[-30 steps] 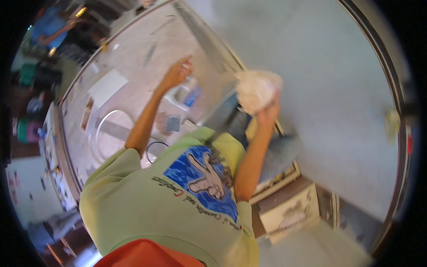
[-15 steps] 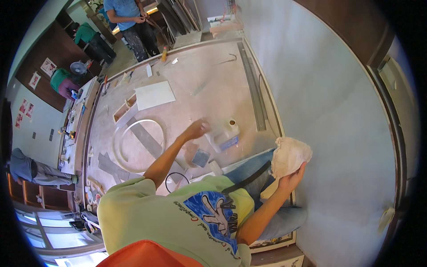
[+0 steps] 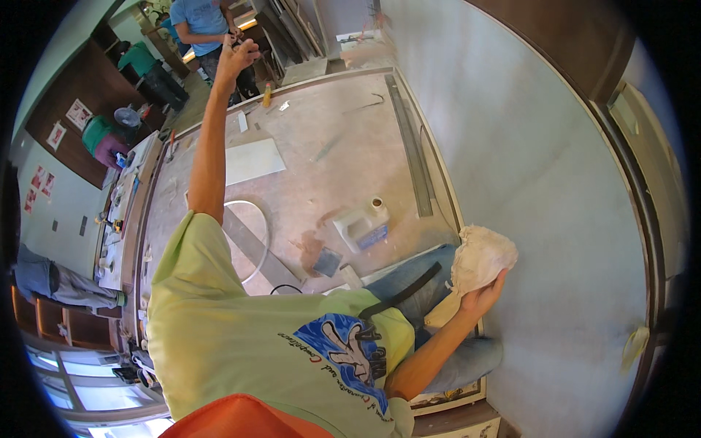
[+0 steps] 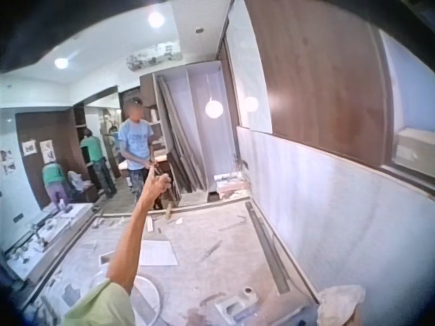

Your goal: The person wipes the interior surfaces of a wall-mounted wooden cabinet using a white cloth. They reach up to clean the top shelf and side panels, then move to the lower shelf, repeatedly wiping the same areas with both hands.

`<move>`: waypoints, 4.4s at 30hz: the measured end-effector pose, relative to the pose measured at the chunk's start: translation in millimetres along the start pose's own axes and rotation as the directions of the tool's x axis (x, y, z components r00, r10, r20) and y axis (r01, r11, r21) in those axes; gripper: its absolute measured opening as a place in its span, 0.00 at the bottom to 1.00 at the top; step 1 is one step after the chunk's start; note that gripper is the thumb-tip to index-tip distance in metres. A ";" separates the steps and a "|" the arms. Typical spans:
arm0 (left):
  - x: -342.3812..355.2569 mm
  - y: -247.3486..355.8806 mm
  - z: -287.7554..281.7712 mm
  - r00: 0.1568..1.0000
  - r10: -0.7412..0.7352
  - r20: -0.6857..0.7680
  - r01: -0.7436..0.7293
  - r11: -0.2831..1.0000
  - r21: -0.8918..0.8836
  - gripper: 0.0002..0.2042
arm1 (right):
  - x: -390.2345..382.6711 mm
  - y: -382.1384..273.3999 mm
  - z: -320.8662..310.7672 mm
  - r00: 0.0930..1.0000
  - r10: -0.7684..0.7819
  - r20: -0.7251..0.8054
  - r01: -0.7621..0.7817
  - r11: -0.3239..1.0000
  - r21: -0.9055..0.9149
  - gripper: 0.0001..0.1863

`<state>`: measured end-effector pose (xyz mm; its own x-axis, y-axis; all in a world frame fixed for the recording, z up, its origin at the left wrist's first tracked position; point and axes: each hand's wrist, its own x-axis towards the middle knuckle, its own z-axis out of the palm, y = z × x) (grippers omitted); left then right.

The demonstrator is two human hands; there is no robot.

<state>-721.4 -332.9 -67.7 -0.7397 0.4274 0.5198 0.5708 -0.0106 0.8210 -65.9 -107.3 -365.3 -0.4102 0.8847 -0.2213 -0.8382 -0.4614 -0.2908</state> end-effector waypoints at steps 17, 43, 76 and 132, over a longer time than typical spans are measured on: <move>-393.2 -194.8 149.5 0.745 -0.454 0.489 0.338 0.888 0.311 0.25 | -54.9 -73.1 5.0 0.998 -0.048 0.040 0.054 0.984 -0.167 0.27; -585.0 -224.1 332.8 -0.251 0.105 0.962 -0.109 0.985 -0.136 0.13 | 41.7 -45.9 -59.5 0.997 0.006 -0.077 -0.052 0.793 -0.607 0.23; -587.2 -181.5 389.9 0.056 -0.290 0.955 0.409 0.880 0.243 0.11 | 1.5 -89.4 -79.5 0.979 0.007 -0.205 -0.145 0.729 -0.669 0.32; -275.1 -422.9 213.6 0.676 -0.737 -0.021 0.671 0.627 -0.395 0.32 | -8.4 -35.8 -10.5 0.952 0.026 -0.306 -0.104 0.964 -0.243 0.31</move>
<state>-683.3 -253.0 -608.4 -0.9280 0.2774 -0.2487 -0.2796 -0.0772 0.9570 -28.7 -99.0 -362.8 -0.3021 0.8100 -0.5026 -0.6783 -0.5531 -0.4837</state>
